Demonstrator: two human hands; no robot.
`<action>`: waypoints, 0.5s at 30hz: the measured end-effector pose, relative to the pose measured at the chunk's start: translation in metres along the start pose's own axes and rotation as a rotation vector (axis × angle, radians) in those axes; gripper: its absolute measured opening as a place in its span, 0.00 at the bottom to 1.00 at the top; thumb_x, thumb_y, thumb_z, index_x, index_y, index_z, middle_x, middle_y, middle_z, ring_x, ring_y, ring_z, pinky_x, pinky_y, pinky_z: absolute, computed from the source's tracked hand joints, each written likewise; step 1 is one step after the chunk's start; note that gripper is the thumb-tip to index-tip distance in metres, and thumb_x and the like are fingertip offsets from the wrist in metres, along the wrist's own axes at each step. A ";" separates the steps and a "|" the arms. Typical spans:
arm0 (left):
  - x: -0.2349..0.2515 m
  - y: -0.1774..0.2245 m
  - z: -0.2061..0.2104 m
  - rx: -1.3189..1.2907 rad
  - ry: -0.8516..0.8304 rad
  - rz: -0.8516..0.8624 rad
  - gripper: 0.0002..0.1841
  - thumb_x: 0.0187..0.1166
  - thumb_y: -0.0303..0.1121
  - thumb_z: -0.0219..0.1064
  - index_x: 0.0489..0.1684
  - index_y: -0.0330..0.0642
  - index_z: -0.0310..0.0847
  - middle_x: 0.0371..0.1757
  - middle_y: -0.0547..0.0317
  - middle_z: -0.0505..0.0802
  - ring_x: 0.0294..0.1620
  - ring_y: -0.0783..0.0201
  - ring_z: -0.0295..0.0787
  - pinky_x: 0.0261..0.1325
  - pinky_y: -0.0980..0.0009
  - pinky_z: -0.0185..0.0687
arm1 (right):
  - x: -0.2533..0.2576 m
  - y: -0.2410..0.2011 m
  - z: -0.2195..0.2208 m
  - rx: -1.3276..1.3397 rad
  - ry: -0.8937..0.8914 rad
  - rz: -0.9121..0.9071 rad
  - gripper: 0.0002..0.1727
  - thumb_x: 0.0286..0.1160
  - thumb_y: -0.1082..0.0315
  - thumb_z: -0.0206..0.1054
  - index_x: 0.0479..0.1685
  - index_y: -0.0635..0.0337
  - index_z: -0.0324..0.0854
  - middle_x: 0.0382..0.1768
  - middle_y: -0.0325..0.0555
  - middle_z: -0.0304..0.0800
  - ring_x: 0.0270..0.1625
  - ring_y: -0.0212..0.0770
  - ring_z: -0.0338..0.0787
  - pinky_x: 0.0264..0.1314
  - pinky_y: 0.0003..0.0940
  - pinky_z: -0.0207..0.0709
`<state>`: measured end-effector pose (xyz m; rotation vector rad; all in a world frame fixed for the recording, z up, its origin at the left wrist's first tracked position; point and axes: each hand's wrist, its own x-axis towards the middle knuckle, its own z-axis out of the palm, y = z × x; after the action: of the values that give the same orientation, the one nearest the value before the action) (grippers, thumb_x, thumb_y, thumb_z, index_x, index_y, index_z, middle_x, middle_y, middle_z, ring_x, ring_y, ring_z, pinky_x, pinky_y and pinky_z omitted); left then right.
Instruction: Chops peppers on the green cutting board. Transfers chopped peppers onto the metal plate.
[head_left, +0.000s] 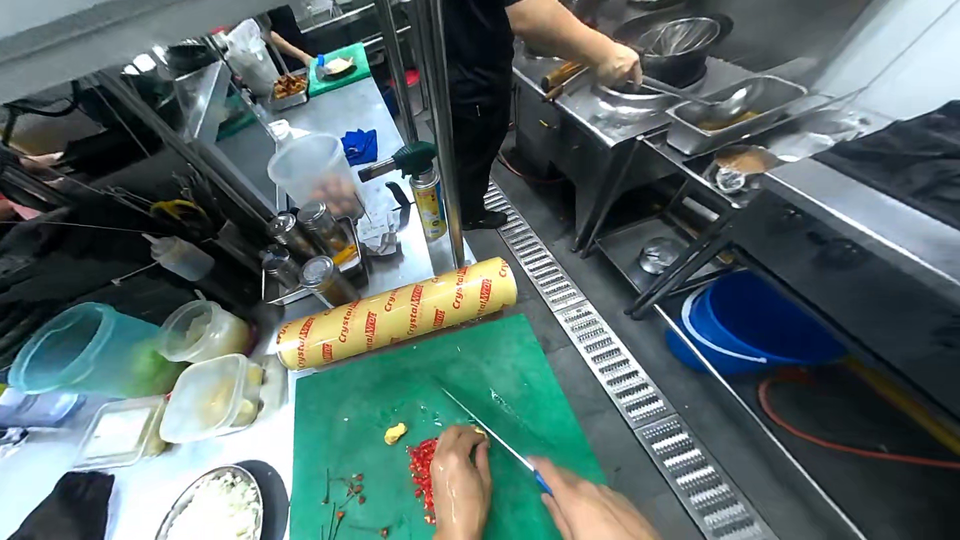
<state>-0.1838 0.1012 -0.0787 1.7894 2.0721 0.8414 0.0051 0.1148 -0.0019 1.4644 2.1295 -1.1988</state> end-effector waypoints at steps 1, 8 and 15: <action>-0.001 -0.001 0.001 0.007 0.014 0.008 0.03 0.68 0.27 0.75 0.32 0.43 0.95 0.42 0.57 0.96 0.46 0.62 0.95 0.53 0.67 0.92 | 0.000 -0.002 0.000 -0.019 -0.002 0.001 0.28 0.93 0.59 0.50 0.90 0.49 0.60 0.61 0.63 0.88 0.54 0.65 0.93 0.55 0.61 0.85; -0.002 0.002 0.004 0.035 0.059 0.012 0.01 0.62 0.27 0.76 0.28 0.43 0.94 0.40 0.57 0.96 0.43 0.63 0.95 0.48 0.68 0.92 | -0.009 -0.002 0.005 -0.091 0.066 -0.035 0.28 0.91 0.63 0.52 0.90 0.49 0.62 0.59 0.65 0.87 0.45 0.65 0.94 0.46 0.59 0.87; 0.002 0.004 0.006 0.056 0.086 0.007 0.02 0.59 0.29 0.78 0.23 0.42 0.92 0.36 0.58 0.95 0.39 0.63 0.94 0.44 0.68 0.92 | -0.010 -0.005 0.009 -0.094 0.056 -0.046 0.31 0.88 0.71 0.51 0.91 0.50 0.60 0.58 0.68 0.85 0.40 0.64 0.93 0.43 0.57 0.87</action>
<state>-0.1777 0.1048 -0.0806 1.8200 2.1644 0.8853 0.0035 0.1006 0.0013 1.4321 2.2363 -1.0687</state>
